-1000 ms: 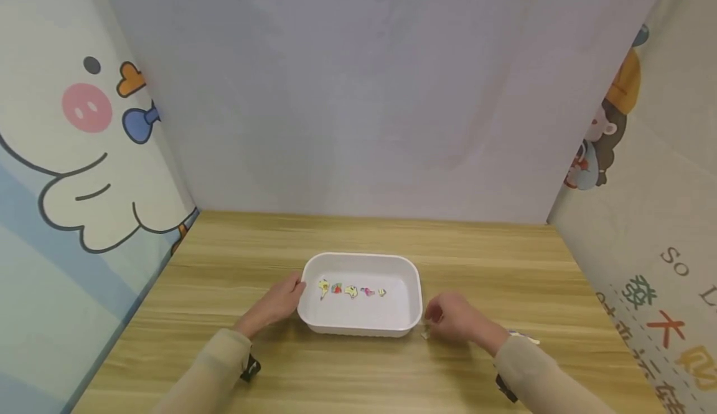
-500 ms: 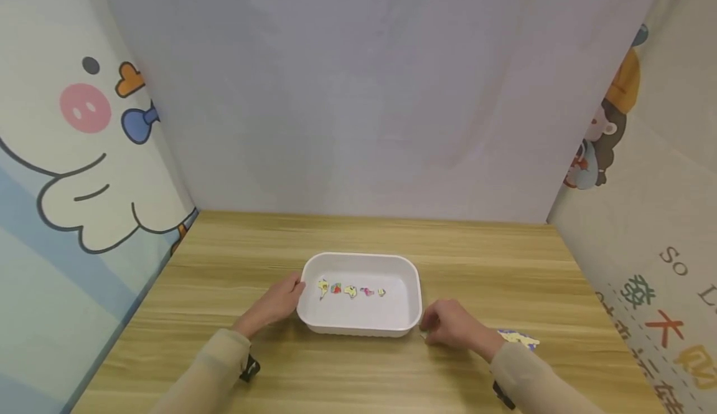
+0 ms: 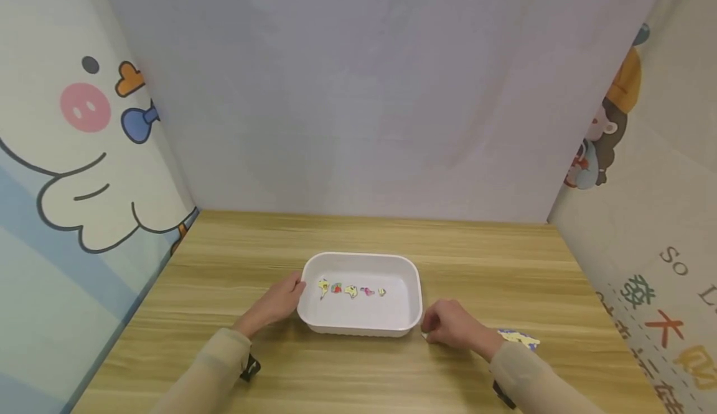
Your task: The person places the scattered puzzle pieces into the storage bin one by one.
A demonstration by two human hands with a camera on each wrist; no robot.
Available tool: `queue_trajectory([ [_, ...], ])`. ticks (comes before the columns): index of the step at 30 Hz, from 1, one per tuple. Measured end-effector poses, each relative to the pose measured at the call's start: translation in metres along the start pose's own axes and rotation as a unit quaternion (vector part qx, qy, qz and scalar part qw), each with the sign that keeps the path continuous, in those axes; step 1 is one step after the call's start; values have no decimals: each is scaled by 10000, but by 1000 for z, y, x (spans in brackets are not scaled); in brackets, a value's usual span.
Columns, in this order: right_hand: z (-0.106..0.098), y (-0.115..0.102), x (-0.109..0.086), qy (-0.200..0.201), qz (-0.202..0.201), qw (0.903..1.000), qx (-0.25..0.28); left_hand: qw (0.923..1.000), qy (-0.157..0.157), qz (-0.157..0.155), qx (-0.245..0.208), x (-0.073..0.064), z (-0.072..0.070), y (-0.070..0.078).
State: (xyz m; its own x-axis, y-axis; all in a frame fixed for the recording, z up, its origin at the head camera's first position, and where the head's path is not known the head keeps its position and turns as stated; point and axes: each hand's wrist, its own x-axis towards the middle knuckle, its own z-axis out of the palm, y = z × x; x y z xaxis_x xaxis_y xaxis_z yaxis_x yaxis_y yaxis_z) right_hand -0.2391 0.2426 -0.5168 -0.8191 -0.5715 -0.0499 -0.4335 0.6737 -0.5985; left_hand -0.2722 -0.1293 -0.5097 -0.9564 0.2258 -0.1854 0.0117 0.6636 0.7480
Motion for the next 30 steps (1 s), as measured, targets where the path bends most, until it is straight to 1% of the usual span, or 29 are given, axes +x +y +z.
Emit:
queue_trajectory([
  [5,1,0,2,-4,-6,10000,-74,10000,47,72,47,1,1,-2],
  [8,1,0,3,-11,-10,10000,-29,10000,39,64,58,1,0,-3],
  [13,-1,2,4,103,-148,9998,19,9999,14,77,84,0,-1,-2],
  [17,-2,3,4,114,-150,9997,133,9999,23,58,115,1,-1,-2],
  [22,-4,5,5,-26,-3,9995,301,10000,-35,-34,73,1,-1,-1],
  [26,-7,7,4,-109,217,9985,482,9999,-51,-68,80,1,-1,-1],
  [30,-11,8,2,-80,450,9962,736,9999,-82,-104,84,1,0,-1],
])
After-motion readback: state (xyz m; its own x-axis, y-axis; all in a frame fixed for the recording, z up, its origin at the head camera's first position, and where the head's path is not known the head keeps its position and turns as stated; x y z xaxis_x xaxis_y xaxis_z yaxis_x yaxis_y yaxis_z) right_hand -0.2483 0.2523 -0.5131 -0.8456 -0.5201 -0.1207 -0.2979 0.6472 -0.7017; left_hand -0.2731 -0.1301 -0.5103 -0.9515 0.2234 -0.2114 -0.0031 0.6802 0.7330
